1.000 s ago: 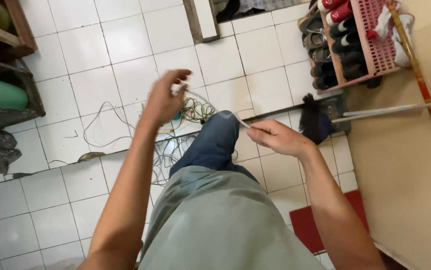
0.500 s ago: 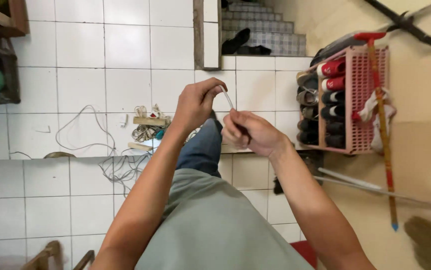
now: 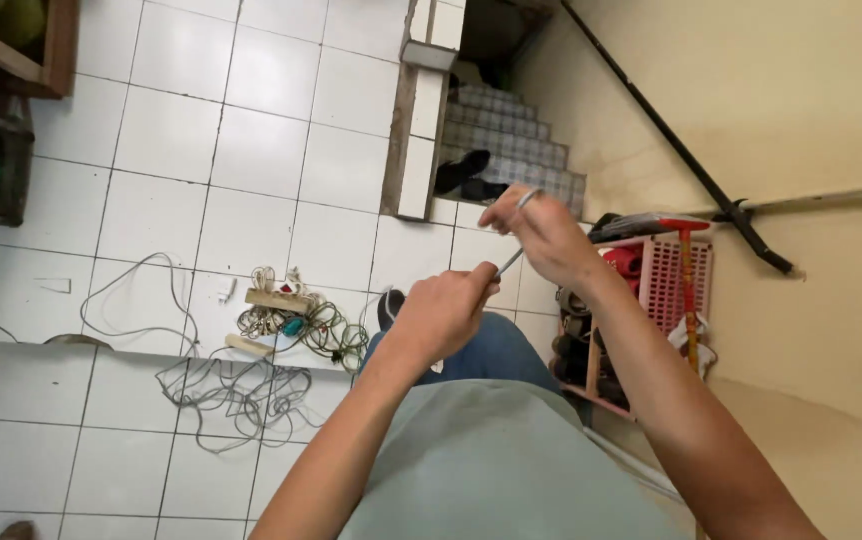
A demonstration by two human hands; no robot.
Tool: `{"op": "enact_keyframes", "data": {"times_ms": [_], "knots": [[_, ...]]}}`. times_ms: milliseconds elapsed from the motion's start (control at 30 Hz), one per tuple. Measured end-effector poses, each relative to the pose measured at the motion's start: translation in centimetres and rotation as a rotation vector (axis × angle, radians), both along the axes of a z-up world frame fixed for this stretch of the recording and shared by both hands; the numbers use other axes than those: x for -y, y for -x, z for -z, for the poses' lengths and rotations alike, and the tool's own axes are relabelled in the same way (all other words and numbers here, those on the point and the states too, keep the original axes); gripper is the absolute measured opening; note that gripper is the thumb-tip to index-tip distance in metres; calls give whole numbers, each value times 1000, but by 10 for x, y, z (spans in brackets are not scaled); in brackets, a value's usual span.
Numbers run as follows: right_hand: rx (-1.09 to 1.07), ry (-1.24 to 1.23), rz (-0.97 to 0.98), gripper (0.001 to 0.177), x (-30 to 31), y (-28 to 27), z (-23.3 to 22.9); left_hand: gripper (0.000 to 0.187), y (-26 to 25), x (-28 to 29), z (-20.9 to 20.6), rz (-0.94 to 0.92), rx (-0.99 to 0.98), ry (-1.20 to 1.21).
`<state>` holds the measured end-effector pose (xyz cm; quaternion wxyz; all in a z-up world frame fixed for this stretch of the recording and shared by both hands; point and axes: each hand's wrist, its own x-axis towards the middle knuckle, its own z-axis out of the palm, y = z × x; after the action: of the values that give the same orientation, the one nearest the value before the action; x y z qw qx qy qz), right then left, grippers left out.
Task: The person is coiling a long gray cable in a hallway/kitchen area.
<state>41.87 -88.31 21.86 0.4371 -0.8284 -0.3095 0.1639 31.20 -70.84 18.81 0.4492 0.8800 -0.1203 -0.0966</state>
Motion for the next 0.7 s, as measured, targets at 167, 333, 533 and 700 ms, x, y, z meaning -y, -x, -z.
{"op": "enact_keyframes", "data": {"times_ms": [167,333,533,700], "knots": [[-552,277,-90,65,3,-8,14,15,-30,-36,-37,-107,182,20],[-1029,-133,-274,67,13,-15,23,13,-61,-37,-47,-166,223,75],[-1413,-537,-454,56,42,-37,24,12,-91,3,-36,-211,74,413],[-1493,-1260,-415,52,55,-67,7,14,-125,65,-20,-258,-69,612]]}}
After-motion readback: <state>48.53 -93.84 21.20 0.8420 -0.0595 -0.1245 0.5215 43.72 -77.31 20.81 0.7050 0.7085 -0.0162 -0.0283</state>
